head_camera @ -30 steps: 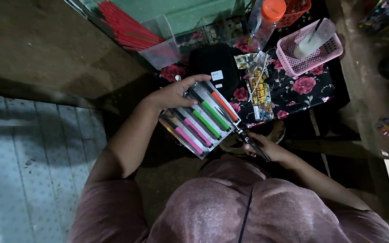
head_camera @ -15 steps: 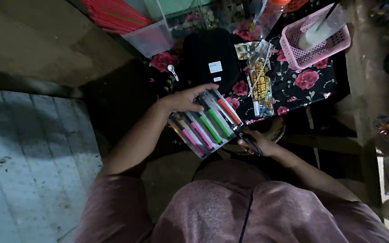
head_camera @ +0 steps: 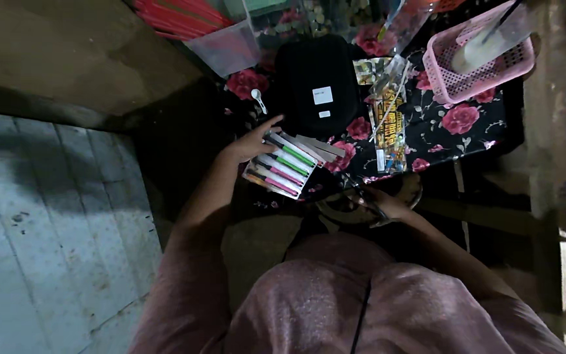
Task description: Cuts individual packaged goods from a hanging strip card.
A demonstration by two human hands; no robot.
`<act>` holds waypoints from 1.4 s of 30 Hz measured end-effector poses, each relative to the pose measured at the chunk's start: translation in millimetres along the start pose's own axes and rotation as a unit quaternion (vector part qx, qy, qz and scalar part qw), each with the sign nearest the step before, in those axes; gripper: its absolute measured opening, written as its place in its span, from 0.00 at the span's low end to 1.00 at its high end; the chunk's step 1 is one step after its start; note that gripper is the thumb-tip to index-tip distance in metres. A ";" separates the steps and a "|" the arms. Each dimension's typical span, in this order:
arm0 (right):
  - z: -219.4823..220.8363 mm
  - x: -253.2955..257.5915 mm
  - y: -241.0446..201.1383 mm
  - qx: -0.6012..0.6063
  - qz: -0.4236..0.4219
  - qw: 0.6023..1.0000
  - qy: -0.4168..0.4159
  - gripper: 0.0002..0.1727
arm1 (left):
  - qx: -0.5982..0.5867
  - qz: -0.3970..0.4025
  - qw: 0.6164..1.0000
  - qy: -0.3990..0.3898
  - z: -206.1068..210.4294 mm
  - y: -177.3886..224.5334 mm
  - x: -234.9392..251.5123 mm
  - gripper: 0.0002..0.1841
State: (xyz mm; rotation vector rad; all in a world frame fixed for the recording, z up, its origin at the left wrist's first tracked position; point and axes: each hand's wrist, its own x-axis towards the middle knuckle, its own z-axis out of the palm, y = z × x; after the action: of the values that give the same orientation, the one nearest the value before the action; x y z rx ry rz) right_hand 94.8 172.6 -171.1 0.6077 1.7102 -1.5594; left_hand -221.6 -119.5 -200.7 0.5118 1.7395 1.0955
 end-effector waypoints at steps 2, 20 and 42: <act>2.6 -7.7 -5.7 -0.006 -0.001 1.000 0.020 0.27 | -0.011 0.022 0.999 0.040 -7.8 5.6 -16.8 0.45; 49.8 -18.3 -10.9 0.068 -0.089 0.994 -0.004 0.26 | -0.290 -0.025 0.885 0.364 152.7 27.2 23.4 0.30; 48.6 29.9 -33.1 0.130 -0.017 0.990 0.056 0.28 | -0.264 -0.093 0.934 0.224 152.3 31.6 35.3 0.28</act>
State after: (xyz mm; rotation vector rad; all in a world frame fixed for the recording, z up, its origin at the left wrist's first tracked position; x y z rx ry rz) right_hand 60.9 116.1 -173.1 0.8137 1.6168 -1.8186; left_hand -105.6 -10.4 -209.2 -0.2546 1.7221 1.5509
